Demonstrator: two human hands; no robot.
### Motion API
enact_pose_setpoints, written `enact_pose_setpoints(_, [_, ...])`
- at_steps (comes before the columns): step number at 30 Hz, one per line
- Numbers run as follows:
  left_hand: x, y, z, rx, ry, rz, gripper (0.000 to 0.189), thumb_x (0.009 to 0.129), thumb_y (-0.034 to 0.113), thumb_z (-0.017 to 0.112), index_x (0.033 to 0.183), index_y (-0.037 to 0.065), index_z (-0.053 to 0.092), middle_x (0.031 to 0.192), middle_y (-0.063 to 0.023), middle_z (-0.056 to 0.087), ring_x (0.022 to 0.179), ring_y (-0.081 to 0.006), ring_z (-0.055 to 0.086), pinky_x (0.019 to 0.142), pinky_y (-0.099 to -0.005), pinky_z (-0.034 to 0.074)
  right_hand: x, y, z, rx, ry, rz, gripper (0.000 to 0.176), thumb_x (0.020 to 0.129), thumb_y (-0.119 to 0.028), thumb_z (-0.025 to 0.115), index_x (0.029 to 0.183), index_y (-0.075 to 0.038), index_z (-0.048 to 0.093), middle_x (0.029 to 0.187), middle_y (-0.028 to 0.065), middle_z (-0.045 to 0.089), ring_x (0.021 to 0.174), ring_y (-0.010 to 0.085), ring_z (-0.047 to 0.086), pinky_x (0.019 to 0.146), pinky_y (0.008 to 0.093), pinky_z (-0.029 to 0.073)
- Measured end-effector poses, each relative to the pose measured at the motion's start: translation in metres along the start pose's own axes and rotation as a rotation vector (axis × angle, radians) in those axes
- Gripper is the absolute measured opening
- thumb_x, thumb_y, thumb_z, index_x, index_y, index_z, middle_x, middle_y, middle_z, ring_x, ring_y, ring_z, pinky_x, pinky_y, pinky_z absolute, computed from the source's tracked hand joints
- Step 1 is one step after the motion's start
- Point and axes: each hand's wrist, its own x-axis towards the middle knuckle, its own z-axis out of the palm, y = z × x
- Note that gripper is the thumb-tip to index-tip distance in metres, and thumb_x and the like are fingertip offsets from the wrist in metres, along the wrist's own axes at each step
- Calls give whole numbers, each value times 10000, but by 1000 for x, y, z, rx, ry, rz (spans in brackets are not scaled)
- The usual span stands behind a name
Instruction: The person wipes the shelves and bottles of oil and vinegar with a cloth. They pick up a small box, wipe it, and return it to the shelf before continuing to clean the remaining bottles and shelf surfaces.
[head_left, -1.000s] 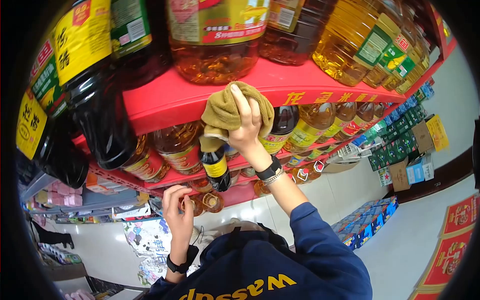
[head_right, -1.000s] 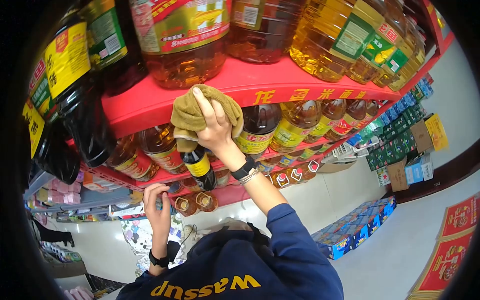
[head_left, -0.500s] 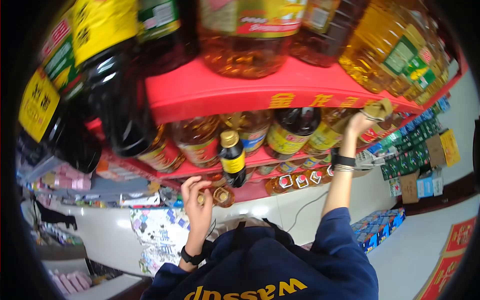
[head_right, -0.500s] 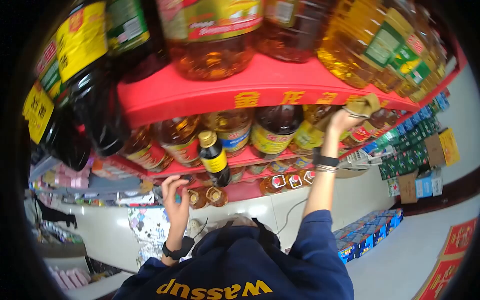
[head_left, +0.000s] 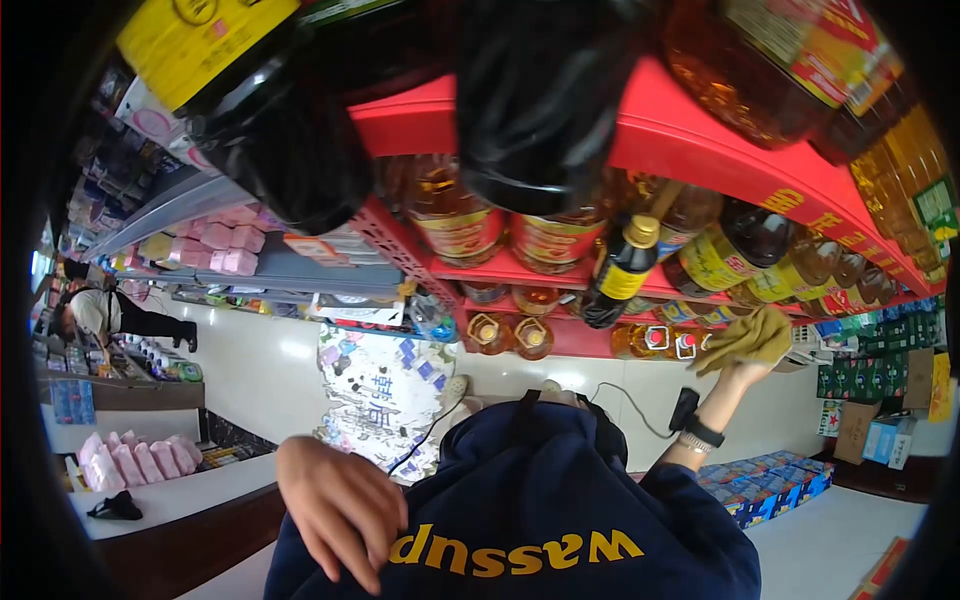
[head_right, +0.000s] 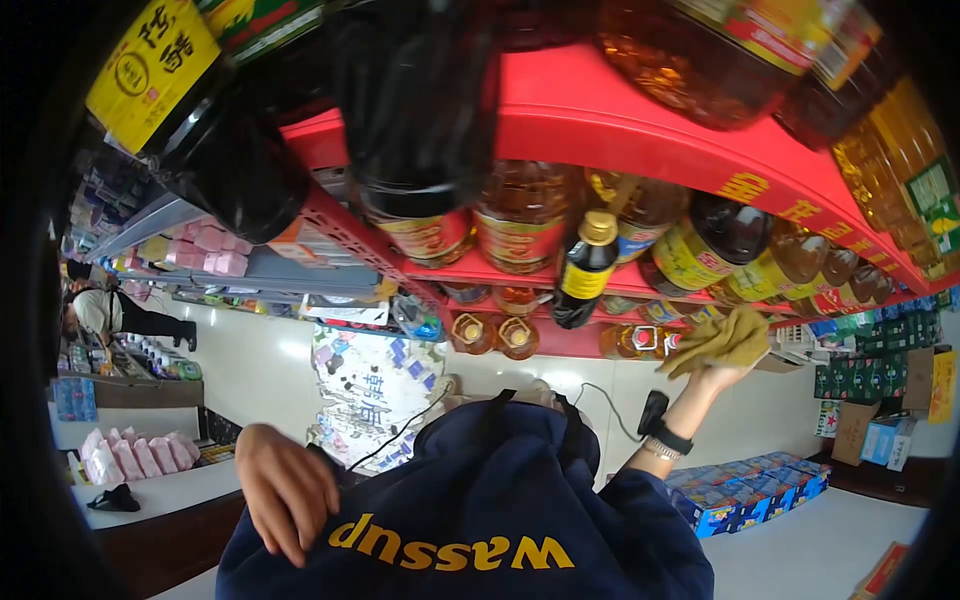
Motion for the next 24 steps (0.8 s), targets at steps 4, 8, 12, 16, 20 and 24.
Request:
enact_pose_setpoints(4, [14,29,-3,180,-109,-75,406,851,278,566,1171,31,530,1090,-146,503,853,-252,518,730,-362,426,-68,28,8,-101,193,247,351,909,-323,406,1124,-50,458,998,106,547,845,227,572,734,367,499])
enact_pose_setpoints(8, [26,7,6,87,-85,-119,417,837,274,578,1156,14,511,995,-133,486,815,-253,500,711,-340,414,-110,44,35,-235,166,353,357,914,-346,412,1120,-59,463,1021,97,555,835,223,564,725,352,489])
enact_pose_setpoints(12, [21,-2,14,121,-23,-121,549,803,401,586,1170,12,461,1005,-140,441,871,-273,474,728,-353,406,-131,71,59,-223,60,244,326,898,-242,478,1133,-19,438,1045,133,542,853,246,581,690,372,522])
enact_pose_setpoints(16, [4,11,17,130,22,-17,431,816,397,567,1022,25,500,963,-129,440,876,-270,464,740,-360,402,-161,86,88,-243,4,247,296,895,-244,488,1093,-29,441,976,120,558,802,230,585,654,354,514])
enact_pose_setpoints(20, [-15,17,27,166,7,0,317,835,356,551,886,48,495,920,-111,442,817,-247,458,718,-363,396,-203,85,120,-221,-24,381,320,888,-313,504,1062,-47,468,923,88,567,776,204,578,674,331,499])
enact_pose_setpoints(24, [-27,13,28,200,57,147,275,839,317,552,777,58,486,849,-86,459,754,-226,467,719,-356,403,-239,92,138,-244,125,408,312,888,-296,486,1017,-12,468,777,137,555,604,257,562,516,366,499])
